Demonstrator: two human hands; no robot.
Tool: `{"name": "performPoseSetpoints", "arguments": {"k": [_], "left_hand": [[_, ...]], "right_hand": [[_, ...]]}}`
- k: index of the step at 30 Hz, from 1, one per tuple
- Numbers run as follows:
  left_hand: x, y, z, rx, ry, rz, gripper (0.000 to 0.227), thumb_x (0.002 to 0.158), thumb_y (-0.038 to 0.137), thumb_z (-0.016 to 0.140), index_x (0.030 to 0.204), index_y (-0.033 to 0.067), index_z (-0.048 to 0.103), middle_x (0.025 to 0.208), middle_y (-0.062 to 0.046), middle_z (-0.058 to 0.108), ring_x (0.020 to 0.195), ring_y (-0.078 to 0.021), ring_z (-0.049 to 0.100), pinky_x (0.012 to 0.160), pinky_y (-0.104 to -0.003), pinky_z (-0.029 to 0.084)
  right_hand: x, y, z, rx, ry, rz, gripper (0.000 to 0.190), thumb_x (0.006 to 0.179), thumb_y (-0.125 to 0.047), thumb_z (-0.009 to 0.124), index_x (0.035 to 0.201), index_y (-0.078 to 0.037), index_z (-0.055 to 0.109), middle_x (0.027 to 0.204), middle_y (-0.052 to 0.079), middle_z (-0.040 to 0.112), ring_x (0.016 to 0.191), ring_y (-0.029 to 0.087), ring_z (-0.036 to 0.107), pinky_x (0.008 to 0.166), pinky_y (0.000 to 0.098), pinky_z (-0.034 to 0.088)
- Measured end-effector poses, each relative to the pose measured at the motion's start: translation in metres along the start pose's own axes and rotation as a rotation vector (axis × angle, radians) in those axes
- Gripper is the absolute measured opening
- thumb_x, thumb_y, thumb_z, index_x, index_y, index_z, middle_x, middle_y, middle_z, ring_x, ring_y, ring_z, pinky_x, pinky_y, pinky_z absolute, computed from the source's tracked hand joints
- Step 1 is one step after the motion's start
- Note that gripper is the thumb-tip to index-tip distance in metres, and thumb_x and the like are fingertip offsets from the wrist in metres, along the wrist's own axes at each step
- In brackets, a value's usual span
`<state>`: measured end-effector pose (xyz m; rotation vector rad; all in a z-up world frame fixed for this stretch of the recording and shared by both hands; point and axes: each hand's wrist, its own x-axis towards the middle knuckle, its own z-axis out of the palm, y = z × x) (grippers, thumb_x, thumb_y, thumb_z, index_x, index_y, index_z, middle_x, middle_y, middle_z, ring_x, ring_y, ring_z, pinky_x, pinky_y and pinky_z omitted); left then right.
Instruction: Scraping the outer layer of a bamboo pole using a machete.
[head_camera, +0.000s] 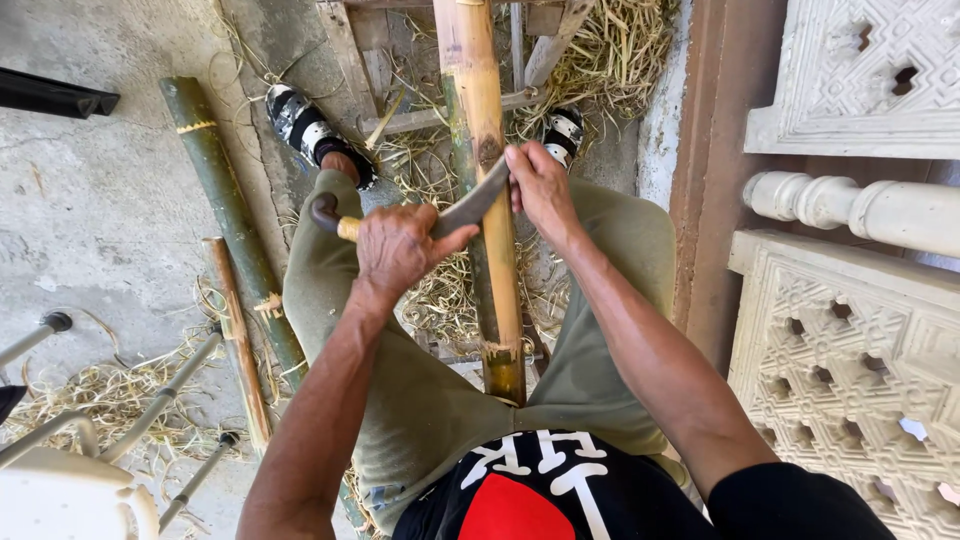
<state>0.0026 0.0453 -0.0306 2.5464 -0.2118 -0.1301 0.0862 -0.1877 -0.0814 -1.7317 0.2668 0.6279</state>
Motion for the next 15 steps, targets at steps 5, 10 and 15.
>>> {"name": "performPoseSetpoints", "arguments": {"k": [5, 10, 15], "left_hand": [[0.005, -0.010, -0.011, -0.022, 0.131, 0.070, 0.066, 0.091, 0.069, 0.067, 0.064, 0.0094, 0.061, 0.058, -0.010, 0.062, 0.047, -0.0258, 0.059, 0.047, -0.042, 0.047], [0.001, -0.014, -0.009, -0.049, -0.043, 0.017, 0.067, 0.088, 0.070, 0.069, 0.060, 0.0098, 0.061, 0.048, -0.009, 0.058, 0.040, -0.0260, 0.057, 0.045, -0.043, 0.046], [0.014, -0.024, -0.019, -0.029, 0.148, 0.183, 0.066, 0.087, 0.070, 0.068, 0.060, 0.0103, 0.060, 0.049, -0.008, 0.056, 0.041, -0.0240, 0.055, 0.044, -0.042, 0.045]], "right_hand": [[0.003, -0.013, 0.006, -0.098, 0.036, -0.044, 0.030, 0.108, -0.033, 0.054, 0.090, -0.009, 0.057, 0.072, -0.002, 0.054, 0.052, 0.007, 0.052, 0.042, 0.0252, 0.047], [-0.011, 0.000, 0.007, -0.186, 0.090, -0.032, 0.031, 0.108, -0.034, 0.052, 0.088, -0.010, 0.054, 0.071, -0.003, 0.054, 0.051, 0.005, 0.054, 0.041, 0.0244, 0.049], [0.004, -0.006, 0.010, -0.184, 0.094, -0.101, 0.029, 0.105, -0.032, 0.059, 0.087, -0.010, 0.060, 0.068, -0.001, 0.052, 0.050, 0.007, 0.051, 0.041, 0.0256, 0.046]]}}
